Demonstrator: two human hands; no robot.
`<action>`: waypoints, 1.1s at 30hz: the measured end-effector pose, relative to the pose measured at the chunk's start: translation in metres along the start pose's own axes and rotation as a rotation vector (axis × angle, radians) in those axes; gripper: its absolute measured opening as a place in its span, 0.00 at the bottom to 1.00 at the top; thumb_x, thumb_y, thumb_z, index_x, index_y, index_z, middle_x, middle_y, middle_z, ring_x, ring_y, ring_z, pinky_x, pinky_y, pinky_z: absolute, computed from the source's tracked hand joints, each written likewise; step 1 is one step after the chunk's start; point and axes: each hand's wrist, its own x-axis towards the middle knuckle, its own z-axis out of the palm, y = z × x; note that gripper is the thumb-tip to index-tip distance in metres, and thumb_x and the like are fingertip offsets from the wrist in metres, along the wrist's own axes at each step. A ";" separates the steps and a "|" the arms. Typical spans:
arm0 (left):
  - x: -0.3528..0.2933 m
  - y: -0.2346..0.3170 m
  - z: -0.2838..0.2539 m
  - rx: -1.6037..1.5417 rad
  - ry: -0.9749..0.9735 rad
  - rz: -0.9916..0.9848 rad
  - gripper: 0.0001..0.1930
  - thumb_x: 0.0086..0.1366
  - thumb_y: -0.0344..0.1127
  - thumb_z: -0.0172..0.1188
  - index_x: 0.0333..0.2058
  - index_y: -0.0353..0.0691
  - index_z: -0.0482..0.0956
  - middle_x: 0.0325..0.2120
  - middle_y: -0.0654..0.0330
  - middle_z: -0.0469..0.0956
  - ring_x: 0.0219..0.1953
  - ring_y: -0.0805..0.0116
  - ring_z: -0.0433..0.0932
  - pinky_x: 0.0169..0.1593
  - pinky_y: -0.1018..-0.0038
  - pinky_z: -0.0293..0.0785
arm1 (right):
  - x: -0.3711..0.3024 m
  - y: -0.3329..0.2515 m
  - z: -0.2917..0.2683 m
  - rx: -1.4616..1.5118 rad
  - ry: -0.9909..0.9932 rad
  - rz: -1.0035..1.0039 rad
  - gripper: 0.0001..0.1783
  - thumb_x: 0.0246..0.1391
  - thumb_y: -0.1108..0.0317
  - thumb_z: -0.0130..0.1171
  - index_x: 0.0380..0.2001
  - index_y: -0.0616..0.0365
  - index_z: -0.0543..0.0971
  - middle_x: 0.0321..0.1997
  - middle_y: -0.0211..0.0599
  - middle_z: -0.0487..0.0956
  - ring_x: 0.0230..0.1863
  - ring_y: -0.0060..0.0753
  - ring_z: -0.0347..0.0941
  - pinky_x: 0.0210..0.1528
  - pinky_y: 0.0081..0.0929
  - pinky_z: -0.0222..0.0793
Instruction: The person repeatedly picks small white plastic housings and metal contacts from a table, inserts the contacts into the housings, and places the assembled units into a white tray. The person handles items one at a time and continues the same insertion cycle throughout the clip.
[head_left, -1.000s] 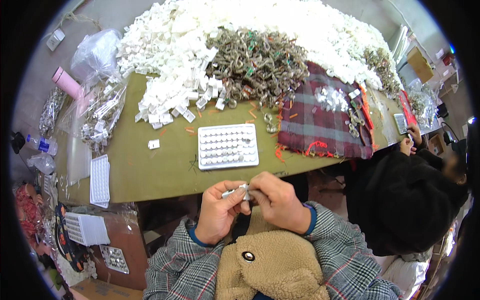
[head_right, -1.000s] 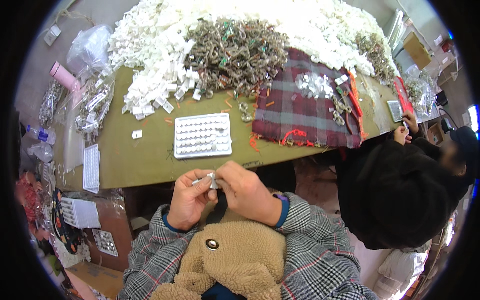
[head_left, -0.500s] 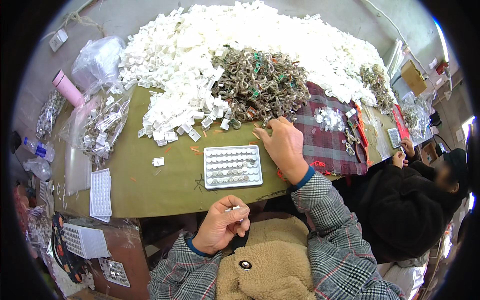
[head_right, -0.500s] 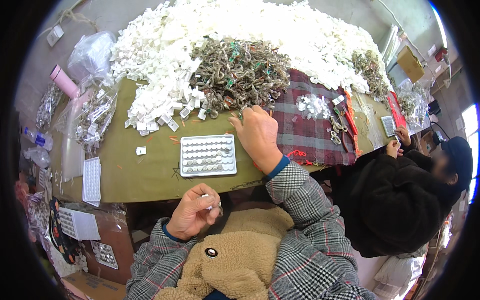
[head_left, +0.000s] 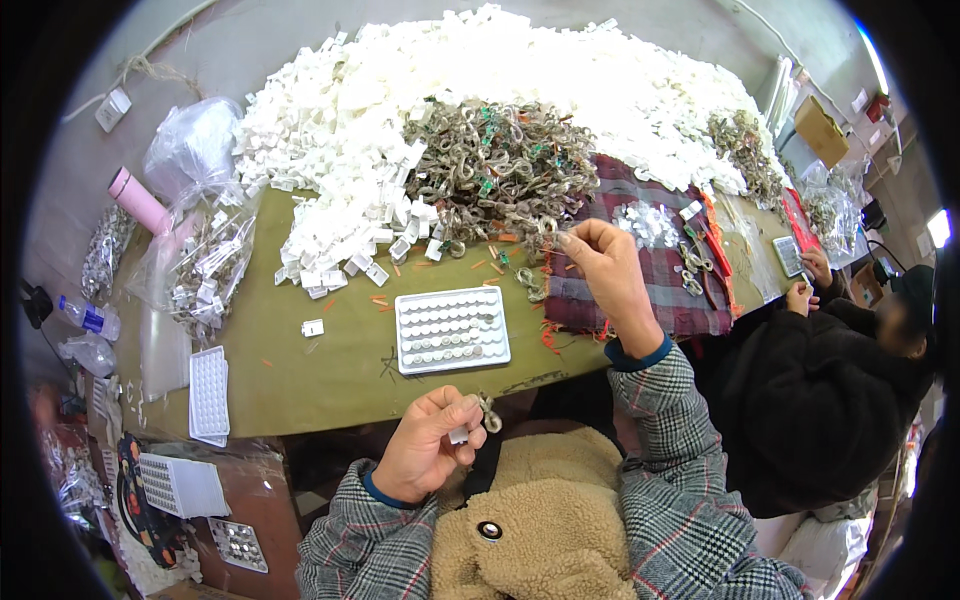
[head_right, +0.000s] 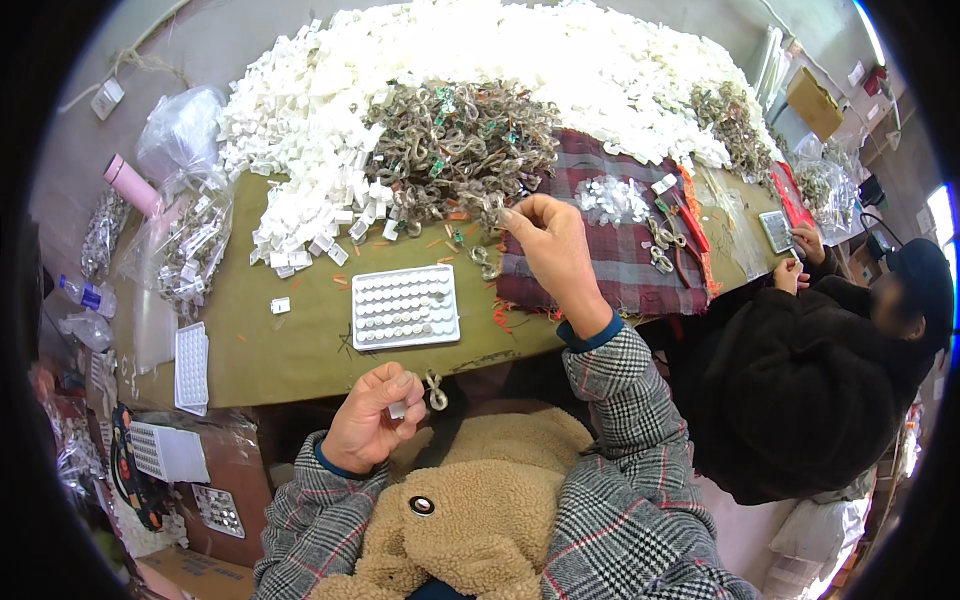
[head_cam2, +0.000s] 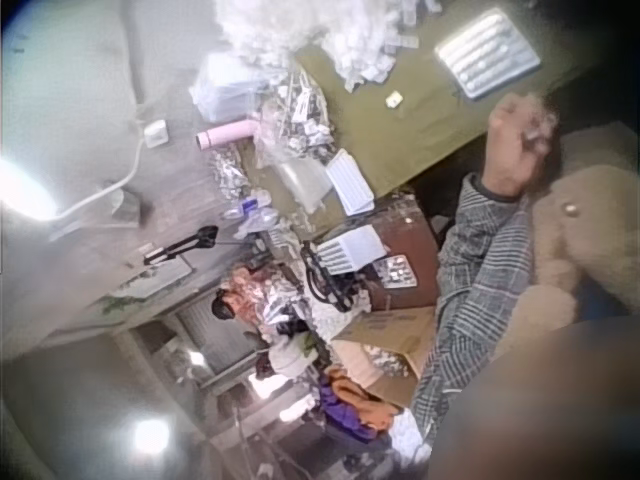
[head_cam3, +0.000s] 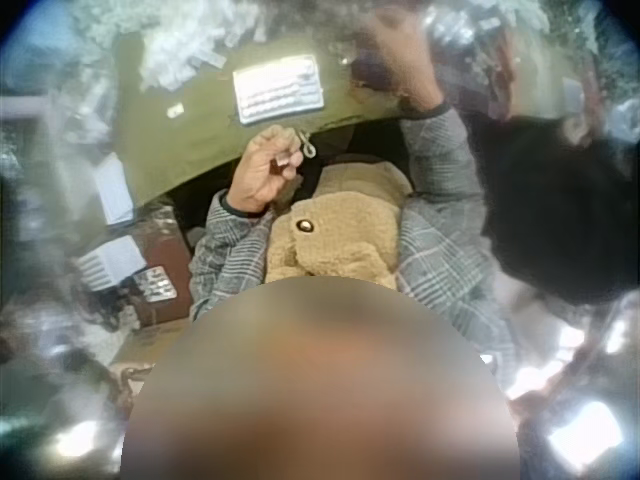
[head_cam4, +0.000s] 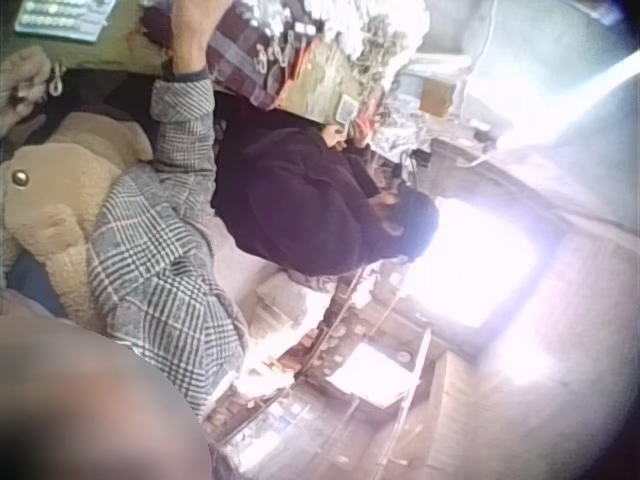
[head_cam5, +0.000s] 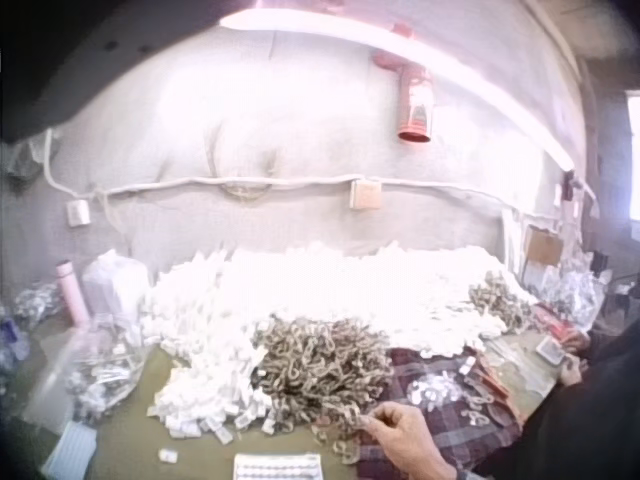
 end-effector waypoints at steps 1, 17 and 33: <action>0.002 0.002 0.004 -0.009 0.012 -0.005 0.10 0.72 0.36 0.58 0.30 0.40 0.72 0.28 0.63 0.74 0.27 0.73 0.76 0.22 0.80 0.69 | 0.000 -0.007 0.002 -0.095 0.064 -0.136 0.10 0.58 0.70 0.62 0.28 0.68 0.80 0.21 0.33 0.78 0.22 0.20 0.70 0.27 0.24 0.65; 0.026 0.003 0.038 -0.028 0.098 0.324 0.20 0.71 0.36 0.60 0.58 0.35 0.72 0.41 0.61 0.79 0.33 0.76 0.74 0.36 0.76 0.75 | -0.093 -0.030 0.036 0.376 -0.253 0.053 0.10 0.60 0.69 0.63 0.28 0.63 0.77 0.21 0.23 0.73 0.21 0.11 0.63 0.23 0.15 0.56; -0.005 -0.014 0.037 1.169 0.349 0.870 0.04 0.59 0.21 0.62 0.34 0.29 0.80 0.34 0.56 0.80 0.32 0.67 0.78 0.34 0.73 0.75 | -0.144 -0.035 0.059 -0.132 -0.124 -0.623 0.10 0.42 0.75 0.71 0.32 0.60 0.84 0.33 0.35 0.77 0.35 0.39 0.72 0.39 0.34 0.65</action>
